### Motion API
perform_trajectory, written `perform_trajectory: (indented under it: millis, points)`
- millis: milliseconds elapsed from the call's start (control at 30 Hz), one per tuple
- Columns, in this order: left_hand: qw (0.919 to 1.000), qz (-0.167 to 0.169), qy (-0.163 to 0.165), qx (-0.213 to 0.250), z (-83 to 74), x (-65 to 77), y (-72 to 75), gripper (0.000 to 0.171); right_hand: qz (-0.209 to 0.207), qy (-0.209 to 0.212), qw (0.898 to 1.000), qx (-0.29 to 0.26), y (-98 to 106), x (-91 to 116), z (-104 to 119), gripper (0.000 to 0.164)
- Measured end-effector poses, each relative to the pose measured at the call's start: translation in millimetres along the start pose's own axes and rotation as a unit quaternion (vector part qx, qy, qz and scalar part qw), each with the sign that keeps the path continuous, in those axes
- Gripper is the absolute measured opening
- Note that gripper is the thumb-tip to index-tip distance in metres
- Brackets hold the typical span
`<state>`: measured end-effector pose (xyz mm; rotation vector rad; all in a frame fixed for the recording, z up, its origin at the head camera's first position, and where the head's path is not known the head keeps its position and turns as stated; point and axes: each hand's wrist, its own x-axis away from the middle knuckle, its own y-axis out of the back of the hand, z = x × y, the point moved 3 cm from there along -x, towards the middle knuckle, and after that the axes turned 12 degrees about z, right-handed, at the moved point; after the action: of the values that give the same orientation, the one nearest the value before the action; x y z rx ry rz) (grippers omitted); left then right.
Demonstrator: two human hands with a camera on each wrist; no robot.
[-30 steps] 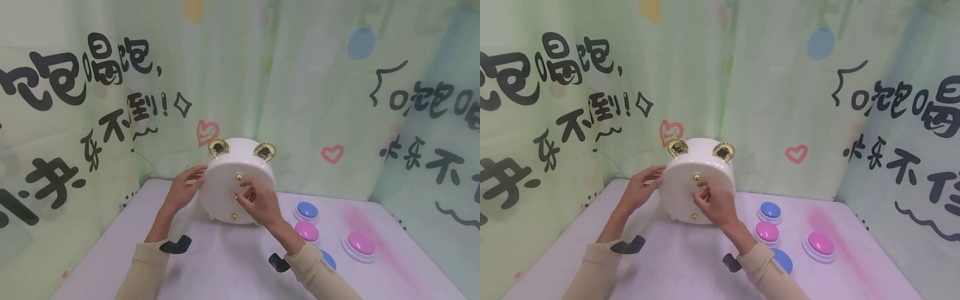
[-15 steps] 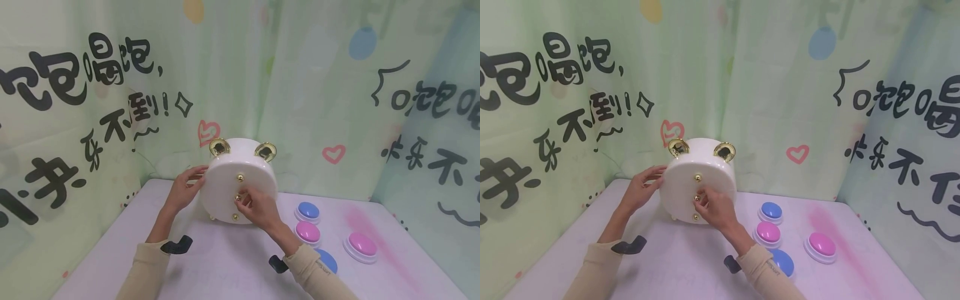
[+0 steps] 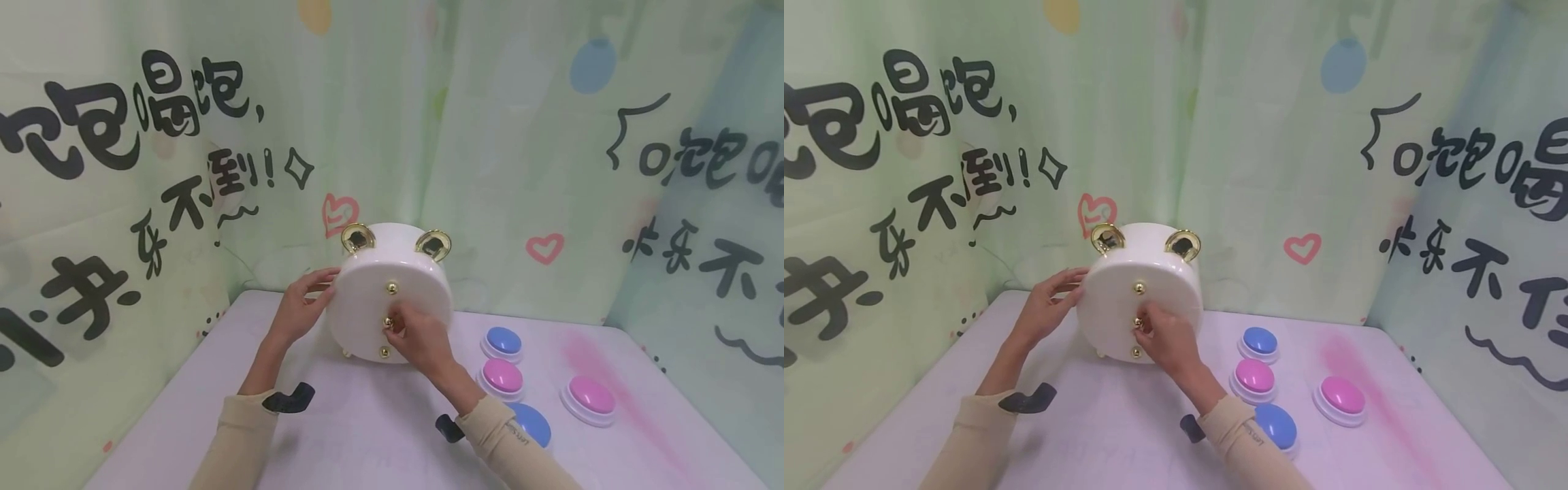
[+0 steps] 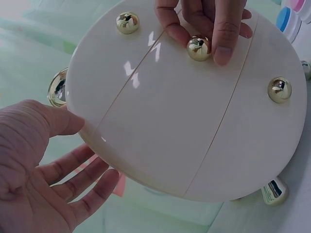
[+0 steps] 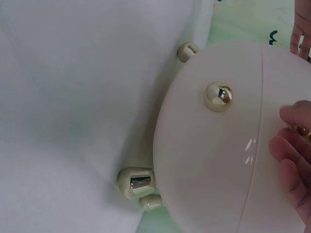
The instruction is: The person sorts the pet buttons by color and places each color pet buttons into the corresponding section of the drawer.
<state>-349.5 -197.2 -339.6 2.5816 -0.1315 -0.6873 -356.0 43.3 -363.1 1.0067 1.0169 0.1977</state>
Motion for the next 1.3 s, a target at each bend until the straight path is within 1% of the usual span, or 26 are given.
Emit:
perform_trajectory:
  millis: [67,167,267,467,567,967,1300]
  points:
    - [1.0000,0.000,0.001,0.001,0.2,0.0,0.2,0.037,-0.013,0.009,1.000,0.016,-1,0,0,0.029]
    - [1.0000,0.001,0.002,0.004,0.5,-0.2,0.4,0.037,-0.024,0.016,0.999,0.026,-3,0,1,0.029]
    - [1.0000,0.002,0.001,0.006,0.7,-0.2,0.4,0.037,-0.023,0.014,0.999,0.021,-2,0,3,0.028]
    - [1.0000,0.003,0.004,0.004,-0.2,-0.5,-0.2,0.037,0.001,-0.006,1.000,0.002,2,6,10,0.026]
    - [1.0000,0.002,0.008,0.002,-1.0,-0.5,-0.1,0.037,0.006,-0.011,1.000,-0.010,5,10,16,0.027]
    - [0.9999,0.006,0.013,0.009,1.2,-0.3,-1.3,0.037,-0.001,0.013,1.000,0.002,12,27,36,0.029]
    - [0.9999,-0.001,-0.008,0.009,0.9,-1.5,-0.4,0.037,-0.005,0.024,1.000,0.015,19,35,45,0.028]
